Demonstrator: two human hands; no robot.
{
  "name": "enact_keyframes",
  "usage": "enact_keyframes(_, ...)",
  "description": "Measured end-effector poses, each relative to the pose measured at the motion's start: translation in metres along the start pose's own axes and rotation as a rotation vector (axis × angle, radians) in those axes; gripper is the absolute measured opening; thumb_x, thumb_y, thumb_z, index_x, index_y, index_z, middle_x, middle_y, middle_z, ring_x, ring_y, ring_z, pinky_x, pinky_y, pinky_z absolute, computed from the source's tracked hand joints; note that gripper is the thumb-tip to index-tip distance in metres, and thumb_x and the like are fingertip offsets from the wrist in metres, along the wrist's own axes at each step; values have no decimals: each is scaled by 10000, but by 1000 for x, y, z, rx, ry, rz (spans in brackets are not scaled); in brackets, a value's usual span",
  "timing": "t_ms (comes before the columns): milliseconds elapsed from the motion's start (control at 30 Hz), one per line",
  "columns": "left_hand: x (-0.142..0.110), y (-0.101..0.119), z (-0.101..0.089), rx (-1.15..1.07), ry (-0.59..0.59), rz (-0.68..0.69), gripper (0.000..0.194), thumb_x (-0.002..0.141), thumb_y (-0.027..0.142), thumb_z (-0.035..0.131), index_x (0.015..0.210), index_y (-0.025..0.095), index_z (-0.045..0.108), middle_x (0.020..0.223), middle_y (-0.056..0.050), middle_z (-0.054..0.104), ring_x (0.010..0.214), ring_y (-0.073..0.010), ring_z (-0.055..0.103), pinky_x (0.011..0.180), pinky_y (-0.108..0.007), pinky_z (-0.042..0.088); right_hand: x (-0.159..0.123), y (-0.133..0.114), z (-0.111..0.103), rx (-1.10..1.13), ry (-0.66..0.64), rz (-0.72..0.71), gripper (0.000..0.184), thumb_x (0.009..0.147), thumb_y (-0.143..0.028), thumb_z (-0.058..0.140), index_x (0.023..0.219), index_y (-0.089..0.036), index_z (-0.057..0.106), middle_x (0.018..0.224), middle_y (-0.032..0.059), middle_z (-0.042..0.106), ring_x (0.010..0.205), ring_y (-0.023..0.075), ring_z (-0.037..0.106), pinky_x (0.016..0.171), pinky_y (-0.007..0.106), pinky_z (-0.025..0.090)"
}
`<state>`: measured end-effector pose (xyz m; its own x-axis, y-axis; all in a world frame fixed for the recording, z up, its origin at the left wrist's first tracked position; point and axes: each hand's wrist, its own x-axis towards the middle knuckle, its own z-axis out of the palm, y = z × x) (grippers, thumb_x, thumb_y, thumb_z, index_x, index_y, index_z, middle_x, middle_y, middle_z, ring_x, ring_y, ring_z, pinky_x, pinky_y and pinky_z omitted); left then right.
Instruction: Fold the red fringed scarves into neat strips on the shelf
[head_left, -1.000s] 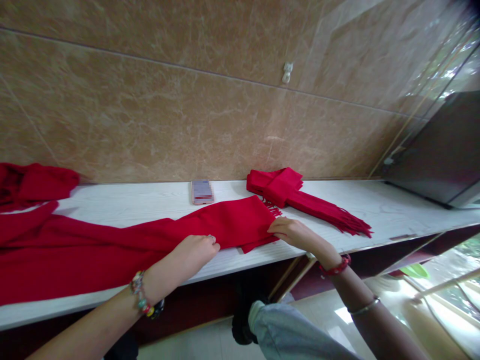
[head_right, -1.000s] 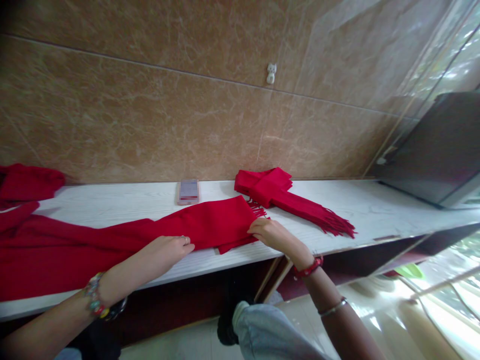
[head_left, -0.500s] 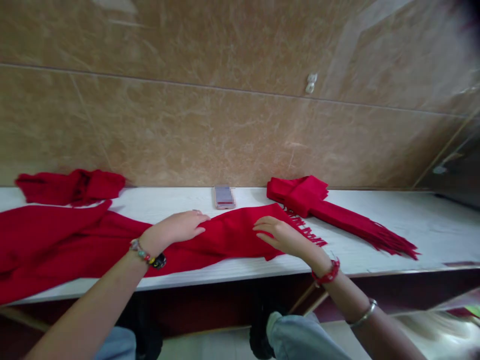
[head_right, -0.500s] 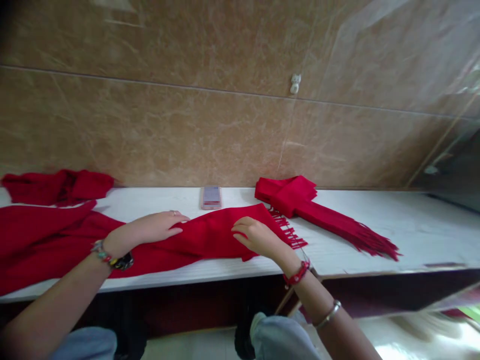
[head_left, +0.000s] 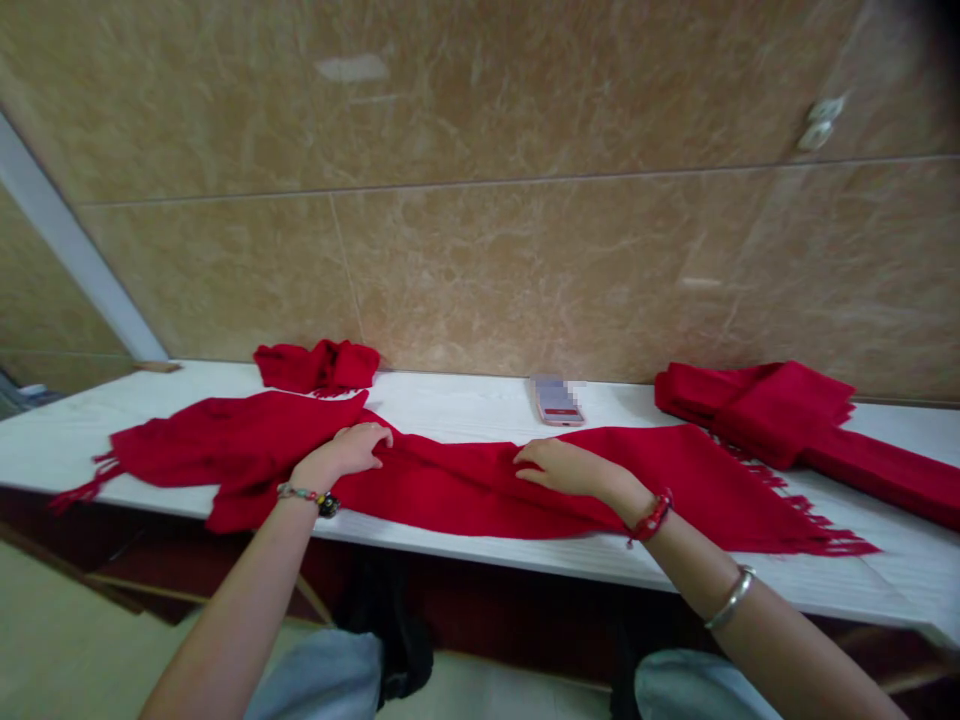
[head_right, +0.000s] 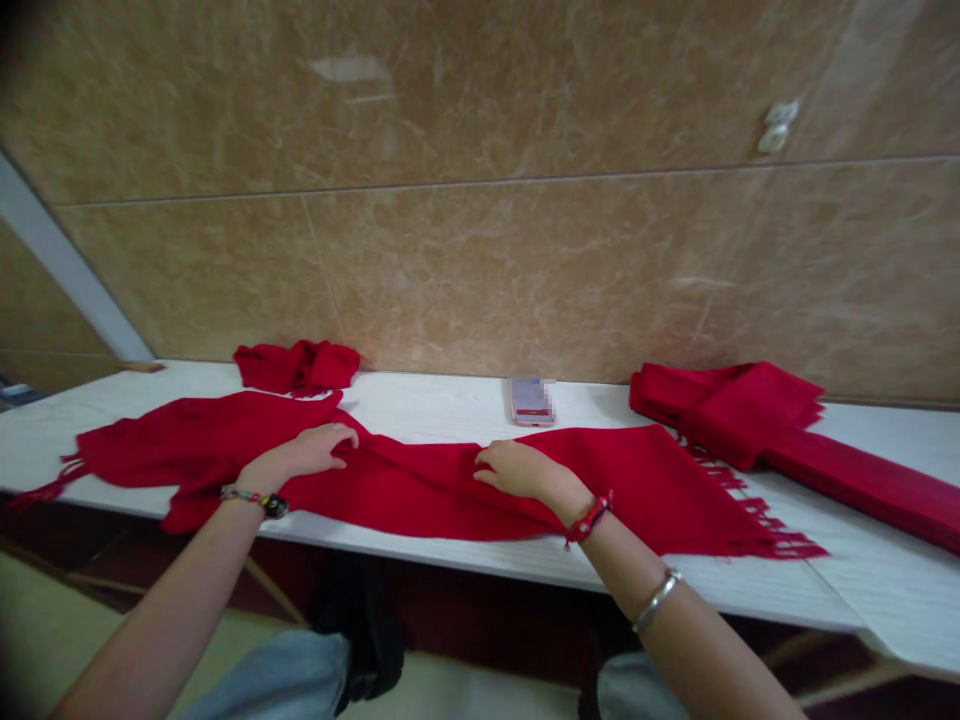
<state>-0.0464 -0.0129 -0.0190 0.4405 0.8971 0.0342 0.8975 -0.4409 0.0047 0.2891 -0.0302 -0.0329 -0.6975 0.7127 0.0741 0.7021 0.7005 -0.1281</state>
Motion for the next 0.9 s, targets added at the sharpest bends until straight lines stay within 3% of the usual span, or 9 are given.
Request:
enact_keyframes(67,-3,-5,4,2,2,-35,233,723,127,549,952,166,557,943,-40,605,865,-170,559,843,-319,395,11,7,-1,2,71,59,267,854,-182,415,983,-155,647,1001,102,657,921,186,604,842,284,441)
enact_keyframes(133,-3,-3,7,21,75,-3,345,751,141,519,1092,185,509,1077,-63,572,994,-190,523,917,-361,345,20,16,2,-48,137,158,293,814,-104,435,1032,-147,626,1032,111,646,949,189,595,837,282,441)
enact_keyframes(233,4,8,15,49,159,109,475,773,110,463,1229,237,422,1290,-65,442,1211,-202,354,1000,-408,243,28,27,8,-149,79,268,351,753,-29,458,1040,-147,622,1009,122,652,946,203,598,795,286,455)
enact_keyframes(333,13,19,21,60,127,207,415,768,43,399,1127,215,515,1158,-50,548,1127,-161,443,1021,-402,212,29,35,9,-180,-19,301,259,746,-55,481,892,-151,672,904,120,676,896,219,616,754,290,460)
enact_keyframes(400,15,23,17,77,135,236,329,748,27,397,983,169,577,1018,-59,595,1004,-156,516,996,-369,267,28,39,5,-167,-4,334,206,758,-92,496,839,-153,675,877,118,678,879,216,618,748,285,453)
enact_keyframes(567,4,17,-12,43,243,154,274,687,18,404,858,162,563,923,-61,573,869,-177,535,788,-281,426,23,48,-7,-164,266,521,196,810,-156,466,910,-151,635,932,117,658,865,195,608,729,263,438)
enact_keyframes(667,-5,13,-22,43,168,132,289,671,21,417,864,176,567,929,-54,583,889,-183,540,783,-275,428,21,50,-6,-175,377,598,222,833,-168,423,941,-153,616,941,109,645,854,192,599,715,259,438)
enact_keyframes(800,-11,21,-15,91,-107,1,423,648,-7,418,1002,163,574,985,-88,600,895,-194,571,782,-285,440,20,44,1,-199,321,514,250,805,-156,465,1019,-124,590,1025,145,597,966,232,551,791,293,432)
enact_keyframes(900,-14,41,-9,186,-5,-59,529,667,-18,381,1153,151,505,1111,-138,547,978,-236,546,790,-340,440,17,37,3,-170,235,369,283,809,-180,474,1069,-127,570,1081,154,560,1028,242,514,852,319,411)
